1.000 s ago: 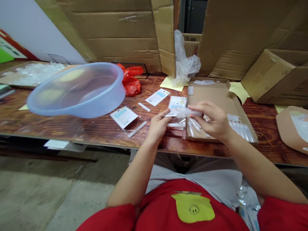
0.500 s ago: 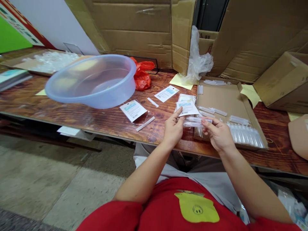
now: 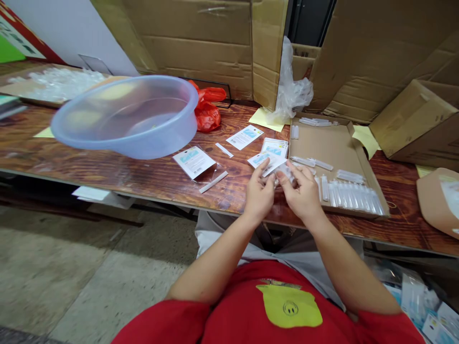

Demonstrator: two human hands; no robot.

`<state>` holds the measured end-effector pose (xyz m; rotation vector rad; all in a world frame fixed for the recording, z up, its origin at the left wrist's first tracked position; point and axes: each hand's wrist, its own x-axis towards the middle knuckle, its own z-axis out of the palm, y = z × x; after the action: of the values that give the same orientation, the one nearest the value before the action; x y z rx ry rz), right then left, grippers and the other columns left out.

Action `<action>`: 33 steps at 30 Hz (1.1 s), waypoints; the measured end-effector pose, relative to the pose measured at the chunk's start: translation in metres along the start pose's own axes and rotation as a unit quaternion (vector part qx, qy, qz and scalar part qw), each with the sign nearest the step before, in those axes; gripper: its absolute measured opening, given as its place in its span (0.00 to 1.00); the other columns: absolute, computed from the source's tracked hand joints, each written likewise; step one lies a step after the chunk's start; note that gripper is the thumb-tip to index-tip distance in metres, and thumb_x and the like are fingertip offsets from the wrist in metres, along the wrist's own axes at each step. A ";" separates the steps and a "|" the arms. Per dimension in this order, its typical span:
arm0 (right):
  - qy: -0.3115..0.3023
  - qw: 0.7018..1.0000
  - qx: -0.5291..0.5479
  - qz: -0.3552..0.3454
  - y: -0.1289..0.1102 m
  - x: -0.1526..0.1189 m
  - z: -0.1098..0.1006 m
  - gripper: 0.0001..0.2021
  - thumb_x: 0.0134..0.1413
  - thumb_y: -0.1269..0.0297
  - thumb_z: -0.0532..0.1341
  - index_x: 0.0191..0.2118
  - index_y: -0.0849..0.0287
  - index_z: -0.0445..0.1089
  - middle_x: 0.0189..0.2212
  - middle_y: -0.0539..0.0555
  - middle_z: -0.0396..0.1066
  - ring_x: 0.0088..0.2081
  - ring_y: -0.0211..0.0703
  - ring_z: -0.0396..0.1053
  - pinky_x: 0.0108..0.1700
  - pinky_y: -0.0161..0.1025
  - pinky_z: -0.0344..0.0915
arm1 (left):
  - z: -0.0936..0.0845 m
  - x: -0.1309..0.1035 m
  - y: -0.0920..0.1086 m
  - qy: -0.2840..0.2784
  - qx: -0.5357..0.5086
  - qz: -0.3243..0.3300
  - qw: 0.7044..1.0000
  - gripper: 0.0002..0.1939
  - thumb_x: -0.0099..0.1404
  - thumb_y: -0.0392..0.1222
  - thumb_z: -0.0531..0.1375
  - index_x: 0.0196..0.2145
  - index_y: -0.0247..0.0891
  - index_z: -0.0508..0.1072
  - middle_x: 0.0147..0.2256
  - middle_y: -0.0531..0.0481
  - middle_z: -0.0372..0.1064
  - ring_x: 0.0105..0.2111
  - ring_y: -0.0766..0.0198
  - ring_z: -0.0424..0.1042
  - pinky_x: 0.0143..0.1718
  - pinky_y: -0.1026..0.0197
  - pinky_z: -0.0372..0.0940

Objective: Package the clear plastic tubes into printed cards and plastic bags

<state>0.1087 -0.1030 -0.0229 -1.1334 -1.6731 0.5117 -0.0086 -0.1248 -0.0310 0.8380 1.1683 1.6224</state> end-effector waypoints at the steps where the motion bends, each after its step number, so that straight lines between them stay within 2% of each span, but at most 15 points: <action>1: -0.022 1.000 -0.009 -0.017 -0.001 0.004 -0.008 0.28 0.60 0.40 0.61 0.55 0.57 0.76 0.44 0.61 0.70 0.38 0.46 0.71 0.41 0.46 0.74 | -0.005 0.002 0.004 -0.002 -0.004 -0.005 1.000 0.30 0.64 0.34 0.61 0.64 0.35 0.66 0.51 0.41 0.77 0.39 0.63 0.80 0.47 0.60 0.75; 4: -0.094 0.994 0.003 -0.046 0.000 0.026 -0.036 0.31 0.57 0.39 0.64 0.61 0.51 0.71 0.56 0.62 0.66 0.46 0.48 0.72 0.43 0.45 0.75 | -0.020 0.004 0.016 -0.026 -0.020 -0.024 0.999 0.35 0.61 0.38 0.65 0.65 0.39 0.65 0.54 0.41 0.75 0.36 0.61 0.80 0.40 0.59 0.76; 6: -0.197 0.978 0.028 -0.056 0.001 0.044 -0.047 0.32 0.53 0.38 0.67 0.60 0.46 0.72 0.62 0.60 0.62 0.57 0.53 0.69 0.49 0.48 0.75 | -0.026 0.001 0.023 -0.050 -0.035 -0.040 0.997 0.37 0.59 0.41 0.66 0.65 0.40 0.64 0.53 0.42 0.75 0.38 0.57 0.80 0.40 0.57 0.76; 9: -0.335 0.941 0.030 -0.042 -0.002 0.066 -0.048 0.36 0.47 0.36 0.70 0.60 0.45 0.73 0.68 0.60 0.56 0.68 0.61 0.58 0.60 0.58 0.69 | -0.028 -0.004 0.025 -0.069 -0.034 -0.057 0.995 0.39 0.59 0.42 0.67 0.66 0.40 0.62 0.42 0.44 0.79 0.36 0.56 0.80 0.40 0.56 0.76; 11: -0.371 0.928 0.006 -0.026 -0.007 0.071 -0.042 0.38 0.43 0.39 0.73 0.60 0.48 0.73 0.70 0.63 0.55 0.69 0.66 0.56 0.62 0.62 0.65 | -0.029 -0.006 0.023 -0.073 -0.024 -0.049 0.996 0.38 0.60 0.42 0.66 0.66 0.38 0.62 0.36 0.46 0.79 0.34 0.59 0.79 0.40 0.58 0.75; 14: -0.388 0.922 0.022 -0.008 -0.012 0.070 -0.029 0.34 0.42 0.45 0.76 0.56 0.53 0.77 0.67 0.65 0.61 0.67 0.67 0.59 0.65 0.62 0.62 | -0.030 -0.008 0.022 -0.092 -0.011 -0.007 0.996 0.38 0.61 0.42 0.66 0.66 0.37 0.60 0.35 0.48 0.77 0.30 0.65 0.75 0.37 0.62 0.74; 18: -0.354 0.922 0.145 0.062 -0.015 0.062 -0.016 0.28 0.40 0.48 0.77 0.47 0.57 0.82 0.53 0.63 0.76 0.58 0.64 0.71 0.64 0.60 0.65 | -0.036 -0.013 0.029 -0.137 0.014 0.078 0.987 0.34 0.66 0.40 0.62 0.67 0.39 0.56 0.40 0.46 0.76 0.32 0.67 0.74 0.36 0.64 0.72; 21: -0.360 0.900 0.215 0.120 -0.022 0.060 -0.007 0.28 0.36 0.50 0.79 0.46 0.56 0.82 0.49 0.60 0.78 0.52 0.59 0.76 0.60 0.58 0.69 | -0.044 -0.016 0.038 -0.135 0.060 0.151 0.977 0.31 0.69 0.37 0.58 0.67 0.39 0.57 0.42 0.46 0.75 0.35 0.67 0.75 0.41 0.62 0.72; 25: -0.363 0.877 0.269 0.164 -0.038 0.061 0.009 0.26 0.31 0.56 0.80 0.42 0.56 0.83 0.41 0.57 0.81 0.43 0.53 0.79 0.53 0.54 0.74 | -0.065 -0.018 0.049 -0.139 0.117 0.195 0.964 0.31 0.71 0.37 0.56 0.69 0.42 0.54 0.42 0.46 0.75 0.33 0.67 0.75 0.41 0.60 0.73; 28: -0.381 0.852 0.324 0.156 -0.050 0.065 0.023 0.24 0.27 0.63 0.81 0.39 0.57 0.83 0.42 0.56 0.81 0.44 0.50 0.78 0.51 0.48 0.75 | -0.086 -0.017 0.058 -0.125 0.168 0.230 0.951 0.32 0.71 0.36 0.57 0.69 0.45 0.55 0.45 0.45 0.75 0.36 0.66 0.76 0.44 0.59 0.74; 30: -0.419 0.821 0.357 0.148 -0.056 0.065 0.034 0.24 0.30 0.65 0.79 0.41 0.57 0.82 0.43 0.55 0.81 0.44 0.48 0.78 0.50 0.45 0.75 | -0.099 -0.016 0.064 -0.113 0.194 0.241 0.944 0.32 0.71 0.36 0.57 0.70 0.46 0.55 0.46 0.45 0.76 0.39 0.65 0.77 0.46 0.59 0.74; 31: -0.423 0.816 0.366 0.146 -0.057 0.064 0.042 0.23 0.33 0.66 0.78 0.42 0.57 0.82 0.43 0.54 0.81 0.43 0.47 0.78 0.49 0.45 0.75 | -0.104 -0.015 0.066 -0.108 0.203 0.243 0.942 0.32 0.71 0.37 0.57 0.70 0.46 0.54 0.48 0.44 0.75 0.40 0.64 0.78 0.46 0.59 0.74; 33: -0.372 0.840 0.368 0.141 -0.061 0.059 0.062 0.14 0.40 0.70 0.73 0.38 0.59 0.81 0.40 0.54 0.81 0.41 0.46 0.78 0.47 0.44 0.76 | -0.111 -0.013 0.069 -0.101 0.222 0.244 0.939 0.33 0.70 0.38 0.59 0.69 0.47 0.55 0.53 0.42 0.73 0.43 0.62 0.78 0.48 0.58 0.74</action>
<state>0.0238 -0.0691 0.0285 -0.6027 -1.6535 1.7954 -0.1238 -0.1791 -0.0004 1.6546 1.2596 1.6198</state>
